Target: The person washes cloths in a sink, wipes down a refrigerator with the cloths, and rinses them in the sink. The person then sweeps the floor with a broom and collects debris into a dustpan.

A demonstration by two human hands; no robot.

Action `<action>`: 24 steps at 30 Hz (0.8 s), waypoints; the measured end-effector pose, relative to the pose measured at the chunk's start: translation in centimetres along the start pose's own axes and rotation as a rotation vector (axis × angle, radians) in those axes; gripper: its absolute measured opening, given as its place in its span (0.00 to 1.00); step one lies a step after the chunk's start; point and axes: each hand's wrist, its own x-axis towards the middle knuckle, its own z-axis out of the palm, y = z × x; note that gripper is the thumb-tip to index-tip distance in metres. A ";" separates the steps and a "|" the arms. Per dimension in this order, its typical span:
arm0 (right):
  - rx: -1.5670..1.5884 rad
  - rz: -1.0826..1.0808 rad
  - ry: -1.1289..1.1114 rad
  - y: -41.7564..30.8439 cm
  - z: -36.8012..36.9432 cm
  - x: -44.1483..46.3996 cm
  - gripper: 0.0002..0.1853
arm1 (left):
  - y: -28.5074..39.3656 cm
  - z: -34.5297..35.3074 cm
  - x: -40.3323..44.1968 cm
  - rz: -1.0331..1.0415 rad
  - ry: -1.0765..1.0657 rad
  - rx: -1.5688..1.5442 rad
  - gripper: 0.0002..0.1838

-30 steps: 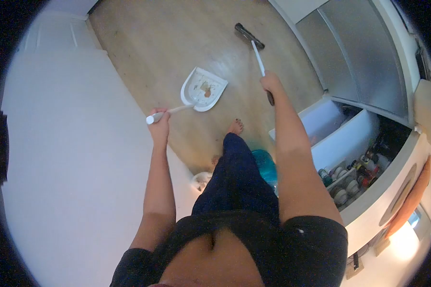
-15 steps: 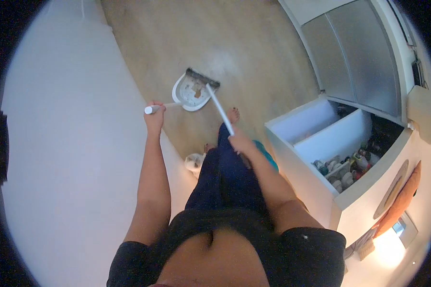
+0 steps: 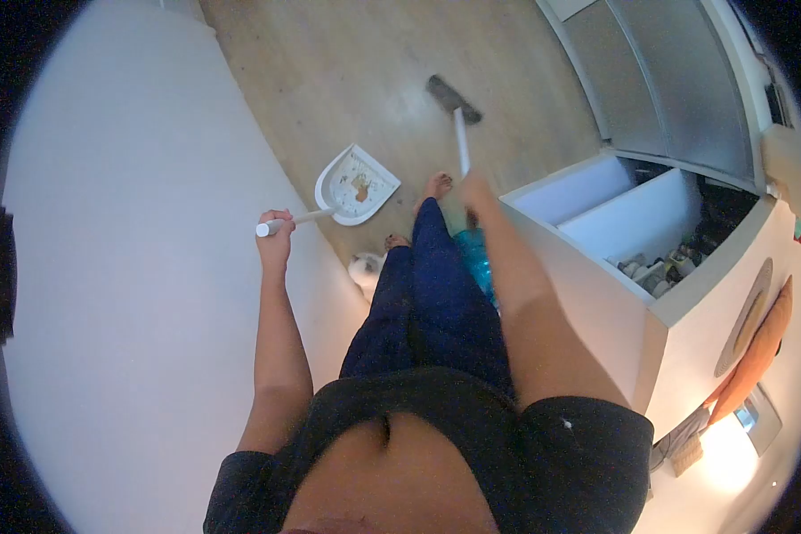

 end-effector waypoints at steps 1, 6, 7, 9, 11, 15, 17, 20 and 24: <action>0.077 0.099 -0.140 -3.4 -0.7 -5.5 0.18 | -0.3 -0.1 -0.9 0.006 -0.017 0.014 0.04; 0.246 0.142 -0.446 -6.6 3.2 -18.7 0.24 | -2.2 -1.1 -3.2 0.124 -0.040 0.048 0.04; 0.364 0.157 -0.499 -6.3 1.9 -19.1 0.24 | -1.8 -0.7 -3.1 0.124 -0.048 0.048 0.04; 0.497 0.201 -0.569 -4.4 -2.6 -16.7 0.25 | 0.9 2.0 -1.2 0.113 -0.052 0.132 0.04; 0.426 0.244 -0.455 -3.1 -5.0 -14.4 0.23 | 1.1 2.4 1.0 0.113 -0.062 0.196 0.04; 0.336 0.293 -0.148 3.1 -6.2 -9.5 0.19 | 0.8 2.0 1.2 0.084 -0.092 0.134 0.03; 0.305 0.281 -0.197 8.4 -6.0 -5.2 0.15 | 1.7 2.7 1.6 0.108 -0.099 0.183 0.04; 0.461 0.497 -0.238 6.6 -6.3 -7.1 0.15 | 0.8 2.5 1.6 0.093 -0.079 0.057 0.04; 0.663 0.494 -0.295 -0.8 -1.6 -12.4 0.11 | 2.2 3.0 1.0 0.102 -0.117 0.130 0.03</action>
